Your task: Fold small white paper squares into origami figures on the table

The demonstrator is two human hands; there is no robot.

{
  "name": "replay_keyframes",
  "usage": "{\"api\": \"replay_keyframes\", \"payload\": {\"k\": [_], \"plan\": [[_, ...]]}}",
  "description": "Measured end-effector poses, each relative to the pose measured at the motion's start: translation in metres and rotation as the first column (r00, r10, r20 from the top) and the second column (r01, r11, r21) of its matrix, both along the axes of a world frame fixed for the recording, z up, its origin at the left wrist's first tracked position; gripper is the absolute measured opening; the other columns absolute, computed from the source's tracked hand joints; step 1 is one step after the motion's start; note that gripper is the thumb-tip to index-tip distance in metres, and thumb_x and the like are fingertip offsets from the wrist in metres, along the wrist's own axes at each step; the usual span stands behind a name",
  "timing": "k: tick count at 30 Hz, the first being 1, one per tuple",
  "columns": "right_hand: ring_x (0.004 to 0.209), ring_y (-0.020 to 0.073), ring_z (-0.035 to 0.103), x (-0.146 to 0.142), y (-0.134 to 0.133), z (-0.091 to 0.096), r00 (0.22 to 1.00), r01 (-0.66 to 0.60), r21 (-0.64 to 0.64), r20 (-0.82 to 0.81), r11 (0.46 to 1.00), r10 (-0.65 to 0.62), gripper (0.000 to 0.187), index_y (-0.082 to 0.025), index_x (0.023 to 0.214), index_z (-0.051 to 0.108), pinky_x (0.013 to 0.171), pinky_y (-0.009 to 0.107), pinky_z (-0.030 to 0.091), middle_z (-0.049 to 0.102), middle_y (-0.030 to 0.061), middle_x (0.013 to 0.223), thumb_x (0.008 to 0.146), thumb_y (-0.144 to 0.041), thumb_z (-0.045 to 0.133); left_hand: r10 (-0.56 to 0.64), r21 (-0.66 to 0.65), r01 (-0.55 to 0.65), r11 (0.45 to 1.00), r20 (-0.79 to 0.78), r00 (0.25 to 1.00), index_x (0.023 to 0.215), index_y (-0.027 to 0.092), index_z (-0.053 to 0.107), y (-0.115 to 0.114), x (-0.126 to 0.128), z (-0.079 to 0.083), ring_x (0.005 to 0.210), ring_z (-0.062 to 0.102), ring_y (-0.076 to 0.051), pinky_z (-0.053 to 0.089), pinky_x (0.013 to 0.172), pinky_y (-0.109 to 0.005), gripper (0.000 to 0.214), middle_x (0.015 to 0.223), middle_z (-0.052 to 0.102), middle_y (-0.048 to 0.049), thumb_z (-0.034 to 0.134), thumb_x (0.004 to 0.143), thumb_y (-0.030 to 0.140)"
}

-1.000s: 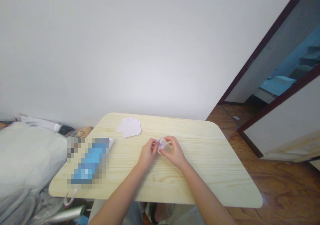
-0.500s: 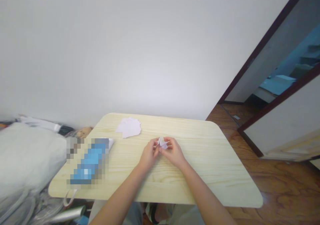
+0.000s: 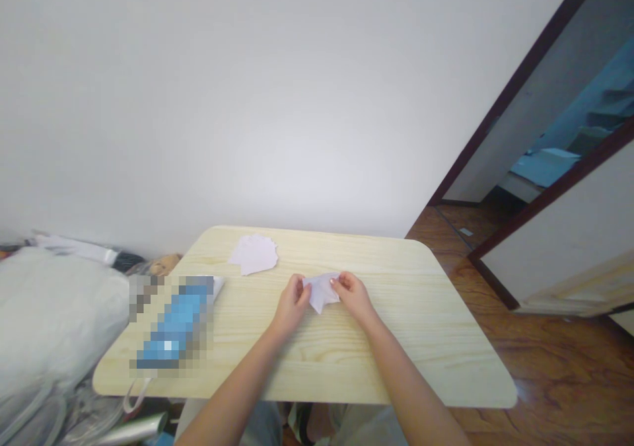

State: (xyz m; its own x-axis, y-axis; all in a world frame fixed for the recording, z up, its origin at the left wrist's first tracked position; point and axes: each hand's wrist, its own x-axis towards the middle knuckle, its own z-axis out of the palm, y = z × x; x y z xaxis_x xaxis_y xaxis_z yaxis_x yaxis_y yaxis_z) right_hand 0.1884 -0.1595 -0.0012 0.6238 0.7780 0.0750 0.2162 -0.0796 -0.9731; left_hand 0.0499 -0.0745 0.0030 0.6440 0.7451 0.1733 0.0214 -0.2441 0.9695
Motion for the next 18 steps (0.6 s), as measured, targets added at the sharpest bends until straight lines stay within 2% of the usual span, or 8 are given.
{"api": "replay_keyframes", "payload": {"k": [3, 5, 7, 10, 12, 14, 16, 18], "plan": [[0.058, 0.0152, 0.055, 0.007, -0.001, -0.002, 0.997, 0.017, 0.005, -0.081, 1.000, -0.017, 0.027, -0.019, 0.078, 0.048, 0.052, 0.026, 0.043, 0.058, 0.0005, 0.065, 0.064, -0.037, 0.062, -0.016, -0.066, 0.017, 0.998, 0.023, 1.000, 0.076, 0.019, 0.041, 0.003, 0.001, -0.003, 0.053, 0.044, -0.009, 0.036, 0.049, -0.018, 0.015, 0.059, 0.042, 0.0065, 0.045, 0.079, 0.033], [0.063, 0.0161, 0.054, 0.006, -0.004, 0.002, 0.988, 0.106, -0.009, 0.113, 0.994, -0.104, 0.025, -0.019, 0.076, 0.048, 0.058, 0.028, 0.043, 0.057, 0.0010, 0.068, 0.062, -0.033, 0.064, -0.036, -0.106, 0.040, 0.994, 0.042, 0.998, 0.078, 0.019, 0.041, 0.004, 0.002, -0.005, 0.053, 0.044, -0.008, 0.036, 0.048, -0.018, 0.014, 0.060, 0.042, 0.0066, 0.045, 0.079, 0.033], [0.071, 0.0178, 0.053, 0.002, -0.008, 0.009, 0.901, 0.174, 0.008, 0.403, 0.985, -0.162, 0.018, -0.019, 0.068, 0.050, 0.067, 0.031, 0.042, 0.056, 0.0028, 0.072, 0.062, -0.028, 0.065, -0.027, -0.101, 0.031, 0.994, 0.049, 0.998, 0.080, 0.019, 0.040, 0.004, 0.002, -0.006, 0.054, 0.047, -0.009, 0.038, 0.049, -0.019, 0.013, 0.063, 0.045, 0.0056, 0.044, 0.080, 0.031], [0.074, 0.0178, 0.053, -0.007, -0.010, 0.019, 0.821, 0.099, -0.004, 0.565, 0.995, -0.080, 0.004, -0.019, 0.069, 0.058, 0.073, 0.031, 0.040, 0.057, 0.0033, 0.072, 0.070, -0.023, 0.057, -0.024, 0.017, 0.024, 1.000, 0.024, 0.999, 0.084, 0.019, 0.042, 0.002, 0.000, -0.006, 0.070, 0.055, -0.012, 0.044, 0.058, -0.022, 0.008, 0.081, 0.056, -0.0006, 0.042, 0.081, 0.026], [0.067, 0.0158, 0.053, -0.011, -0.008, 0.023, 0.878, 0.033, -0.018, 0.478, 0.999, -0.020, 0.011, -0.019, 0.077, 0.062, 0.066, 0.028, 0.041, 0.058, 0.0024, 0.069, 0.073, -0.024, 0.053, -0.073, 0.152, 0.071, 0.986, 0.007, 0.997, 0.086, 0.019, 0.044, 0.001, -0.002, -0.005, 0.089, 0.055, -0.015, 0.046, 0.070, -0.027, 0.007, 0.099, 0.057, -0.0055, 0.042, 0.080, 0.020], [0.057, 0.0138, 0.051, -0.012, -0.006, 0.023, 0.956, -0.035, -0.018, 0.290, 0.999, 0.039, 0.023, -0.017, 0.076, 0.063, 0.057, 0.025, 0.041, 0.058, 0.0017, 0.063, 0.079, -0.031, 0.045, -0.113, 0.297, 0.110, 0.948, -0.008, 0.994, 0.086, 0.019, 0.046, -0.001, -0.004, -0.003, 0.102, 0.050, -0.017, 0.043, 0.083, -0.033, 0.012, 0.110, 0.054, -0.0077, 0.043, 0.077, 0.013], [0.050, 0.0122, 0.049, -0.011, -0.005, 0.023, 0.991, -0.084, -0.005, 0.103, 0.996, 0.085, 0.035, -0.016, 0.069, 0.063, 0.050, 0.024, 0.039, 0.057, 0.0009, 0.056, 0.082, -0.038, 0.038, -0.117, 0.405, 0.120, 0.907, -0.032, 0.993, 0.086, 0.019, 0.048, -0.002, -0.005, -0.001, 0.106, 0.048, -0.018, 0.040, 0.089, -0.037, 0.016, 0.110, 0.054, -0.0084, 0.044, 0.074, 0.010], [0.047, 0.0112, 0.047, -0.009, -0.003, 0.021, 0.994, -0.104, 0.009, -0.017, 0.995, 0.104, 0.034, -0.015, 0.064, 0.062, 0.047, 0.023, 0.038, 0.057, 0.0000, 0.053, 0.078, -0.041, 0.046, -0.131, 0.456, 0.145, 0.878, -0.064, 0.989, 0.087, 0.020, 0.049, -0.002, -0.005, 0.000, 0.105, 0.048, -0.019, 0.039, 0.090, -0.039, 0.018, 0.108, 0.054, -0.0087, 0.043, 0.074, 0.008]]}}
